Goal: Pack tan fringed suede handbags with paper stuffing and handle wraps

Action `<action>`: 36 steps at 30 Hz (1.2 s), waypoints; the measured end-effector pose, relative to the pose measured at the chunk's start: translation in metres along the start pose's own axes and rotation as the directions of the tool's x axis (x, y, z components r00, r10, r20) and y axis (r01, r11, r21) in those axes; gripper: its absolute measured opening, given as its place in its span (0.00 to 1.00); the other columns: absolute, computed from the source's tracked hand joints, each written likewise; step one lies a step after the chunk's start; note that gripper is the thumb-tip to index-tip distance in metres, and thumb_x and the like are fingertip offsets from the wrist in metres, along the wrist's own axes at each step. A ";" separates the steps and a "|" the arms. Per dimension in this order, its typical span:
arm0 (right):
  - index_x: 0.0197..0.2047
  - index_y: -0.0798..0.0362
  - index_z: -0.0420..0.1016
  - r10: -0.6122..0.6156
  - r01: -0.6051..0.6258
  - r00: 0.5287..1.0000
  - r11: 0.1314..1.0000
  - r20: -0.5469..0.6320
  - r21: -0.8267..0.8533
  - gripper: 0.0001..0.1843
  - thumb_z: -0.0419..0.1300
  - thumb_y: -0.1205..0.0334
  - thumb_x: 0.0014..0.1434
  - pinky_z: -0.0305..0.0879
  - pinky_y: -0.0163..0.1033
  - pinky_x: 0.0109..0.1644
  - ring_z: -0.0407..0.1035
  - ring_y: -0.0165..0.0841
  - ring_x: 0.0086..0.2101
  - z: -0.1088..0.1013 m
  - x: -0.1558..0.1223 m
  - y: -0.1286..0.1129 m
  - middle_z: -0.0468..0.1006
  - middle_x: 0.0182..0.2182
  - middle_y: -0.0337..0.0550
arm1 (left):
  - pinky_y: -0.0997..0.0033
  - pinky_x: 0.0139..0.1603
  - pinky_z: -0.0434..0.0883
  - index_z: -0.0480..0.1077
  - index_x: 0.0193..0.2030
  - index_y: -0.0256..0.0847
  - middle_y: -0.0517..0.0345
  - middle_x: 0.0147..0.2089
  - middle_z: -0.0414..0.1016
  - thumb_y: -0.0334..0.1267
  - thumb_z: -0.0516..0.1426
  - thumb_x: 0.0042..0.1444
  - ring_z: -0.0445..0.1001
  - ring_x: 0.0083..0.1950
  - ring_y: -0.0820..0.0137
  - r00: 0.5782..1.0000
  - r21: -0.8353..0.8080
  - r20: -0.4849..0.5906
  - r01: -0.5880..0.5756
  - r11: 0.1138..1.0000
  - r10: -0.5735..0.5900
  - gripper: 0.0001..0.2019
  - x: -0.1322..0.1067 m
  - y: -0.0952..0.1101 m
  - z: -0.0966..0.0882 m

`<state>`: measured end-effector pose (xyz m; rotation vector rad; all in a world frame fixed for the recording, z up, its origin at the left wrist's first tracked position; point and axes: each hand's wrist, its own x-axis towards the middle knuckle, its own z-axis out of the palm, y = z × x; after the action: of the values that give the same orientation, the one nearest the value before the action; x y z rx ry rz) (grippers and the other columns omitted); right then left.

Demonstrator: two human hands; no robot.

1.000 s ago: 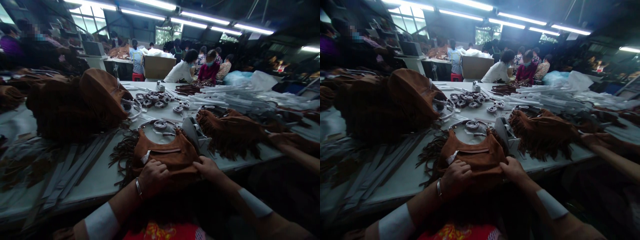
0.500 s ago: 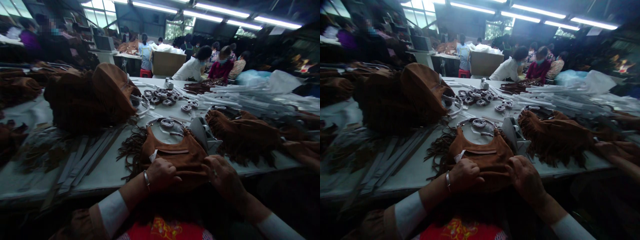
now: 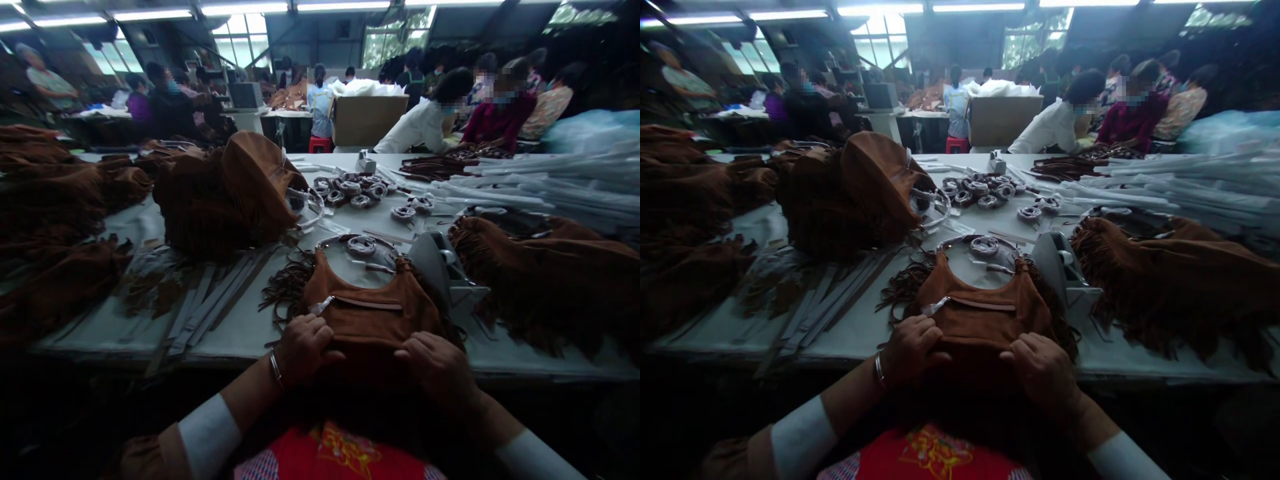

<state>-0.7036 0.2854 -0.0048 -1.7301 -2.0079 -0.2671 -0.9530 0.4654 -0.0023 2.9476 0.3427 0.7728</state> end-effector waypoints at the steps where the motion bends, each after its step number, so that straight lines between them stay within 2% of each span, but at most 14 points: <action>1: 0.28 0.52 0.65 0.005 -0.005 1.000 1.000 0.001 0.005 0.14 0.56 0.64 0.67 0.53 0.38 0.35 0.60 0.31 0.27 0.001 0.001 0.002 0.67 0.23 0.38 | 0.68 0.32 0.61 0.67 0.28 0.39 0.55 0.28 0.71 0.61 0.46 0.66 0.69 0.30 0.68 1.000 -0.003 0.004 0.003 1.000 -0.003 0.28 -0.002 -0.004 0.000; 6: 0.28 0.53 0.66 0.005 -0.006 1.000 0.999 0.022 0.047 0.15 0.54 0.63 0.69 0.53 0.35 0.33 0.62 0.28 0.26 0.004 0.001 0.013 0.69 0.24 0.38 | 0.71 0.27 0.56 0.66 0.25 0.38 0.56 0.25 0.70 0.58 0.45 0.68 0.68 0.26 0.72 0.996 -0.037 0.071 -0.047 0.998 0.050 0.29 0.002 -0.019 0.002; 9: 0.28 0.52 0.66 -0.004 0.003 1.000 0.999 0.019 0.048 0.16 0.53 0.63 0.69 0.53 0.35 0.33 0.62 0.28 0.25 0.006 0.001 0.014 0.69 0.23 0.37 | 0.71 0.26 0.57 0.66 0.25 0.38 0.56 0.24 0.70 0.57 0.44 0.69 0.68 0.25 0.72 0.993 -0.045 0.117 -0.022 0.999 0.027 0.29 0.004 -0.024 0.000; 12: 0.27 0.52 0.65 0.011 -0.012 1.000 0.999 0.017 0.047 0.16 0.54 0.62 0.69 0.53 0.35 0.33 0.62 0.28 0.25 0.008 0.002 0.015 0.68 0.23 0.37 | 0.72 0.27 0.60 0.67 0.26 0.39 0.57 0.26 0.71 0.56 0.48 0.68 0.69 0.27 0.71 0.978 -0.025 0.208 0.008 1.000 -0.003 0.26 0.009 -0.021 -0.005; 14: 0.27 0.52 0.65 0.014 -0.014 1.000 0.999 0.007 0.050 0.16 0.54 0.62 0.69 0.53 0.35 0.32 0.62 0.28 0.25 0.009 0.003 0.015 0.68 0.22 0.37 | 0.70 0.30 0.63 0.68 0.28 0.39 0.56 0.28 0.72 0.56 0.52 0.65 0.71 0.30 0.68 0.963 0.025 0.263 0.059 0.998 -0.063 0.23 0.014 -0.011 -0.009; 17: 0.26 0.52 0.65 0.006 -0.006 1.000 0.999 -0.008 0.049 0.16 0.55 0.63 0.68 0.52 0.36 0.32 0.61 0.28 0.24 0.010 0.005 0.015 0.67 0.22 0.37 | 0.63 0.41 0.69 0.72 0.38 0.39 0.51 0.39 0.76 0.51 0.59 0.61 0.74 0.41 0.61 0.961 0.129 0.187 0.181 0.975 -0.203 0.16 0.024 0.015 -0.010; 19: 0.26 0.52 0.65 0.009 -0.008 1.000 0.999 -0.012 0.042 0.17 0.55 0.63 0.68 0.51 0.36 0.32 0.61 0.28 0.24 0.011 0.007 0.014 0.67 0.22 0.37 | 0.59 0.50 0.69 0.71 0.48 0.39 0.49 0.47 0.76 0.48 0.61 0.60 0.73 0.49 0.58 0.980 0.088 0.115 0.152 0.984 -0.162 0.16 0.028 0.033 -0.005; 21: 0.26 0.52 0.65 0.013 -0.012 1.000 0.999 -0.014 0.035 0.17 0.55 0.63 0.68 0.51 0.37 0.32 0.60 0.28 0.24 0.011 0.008 0.013 0.67 0.22 0.37 | 0.58 0.53 0.68 0.70 0.51 0.38 0.50 0.48 0.75 0.50 0.61 0.60 0.72 0.51 0.59 0.993 -0.008 0.093 0.068 0.998 -0.067 0.19 0.030 0.045 0.004; 22: 0.26 0.52 0.65 0.012 -0.012 1.000 0.999 -0.017 0.033 0.17 0.55 0.63 0.68 0.51 0.37 0.32 0.60 0.28 0.24 0.011 0.008 0.013 0.67 0.21 0.37 | 0.59 0.52 0.68 0.70 0.50 0.38 0.50 0.47 0.75 0.52 0.61 0.59 0.72 0.50 0.59 0.994 -0.049 0.097 0.044 0.998 -0.039 0.20 0.030 0.048 0.008; 25: 0.26 0.52 0.64 0.005 -0.004 1.000 0.999 -0.020 0.038 0.17 0.56 0.63 0.68 0.50 0.37 0.32 0.60 0.29 0.24 0.010 0.009 0.012 0.67 0.21 0.37 | 0.58 0.49 0.69 0.70 0.46 0.37 0.50 0.45 0.75 0.59 0.59 0.57 0.72 0.47 0.59 0.990 -0.118 0.131 0.070 0.991 -0.054 0.25 0.032 0.046 0.016; 31: 0.26 0.51 0.64 -0.024 0.025 1.000 0.999 -0.014 0.048 0.16 0.57 0.64 0.67 0.51 0.38 0.32 0.58 0.29 0.24 0.011 0.007 0.013 0.66 0.21 0.36 | 0.61 0.42 0.68 0.69 0.38 0.38 0.51 0.39 0.74 0.70 0.55 0.52 0.72 0.41 0.62 0.966 -0.148 0.257 0.071 0.986 -0.031 0.31 0.042 0.032 0.013; 33: 0.26 0.51 0.65 -0.034 0.033 0.999 0.998 0.006 0.061 0.16 0.57 0.63 0.66 0.52 0.38 0.32 0.59 0.29 0.24 0.012 0.004 0.013 0.66 0.21 0.37 | 0.64 0.37 0.67 0.69 0.36 0.38 0.52 0.37 0.73 0.70 0.55 0.53 0.72 0.37 0.64 0.952 -0.142 0.305 0.013 0.990 0.031 0.31 0.044 0.032 0.015; 36: 0.29 0.51 0.69 -0.013 0.009 0.999 0.994 0.034 0.108 0.11 0.58 0.63 0.66 0.56 0.39 0.34 0.63 0.31 0.26 0.011 -0.001 0.013 0.69 0.23 0.38 | 0.65 0.28 0.63 0.69 0.34 0.40 0.55 0.32 0.73 0.64 0.54 0.59 0.71 0.32 0.66 0.931 -0.136 0.345 -0.076 0.988 0.119 0.25 0.046 0.033 0.021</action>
<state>-0.6939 0.2921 -0.0165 -1.6683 -2.0186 -0.1302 -0.8969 0.4435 0.0057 2.9242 0.1181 0.2476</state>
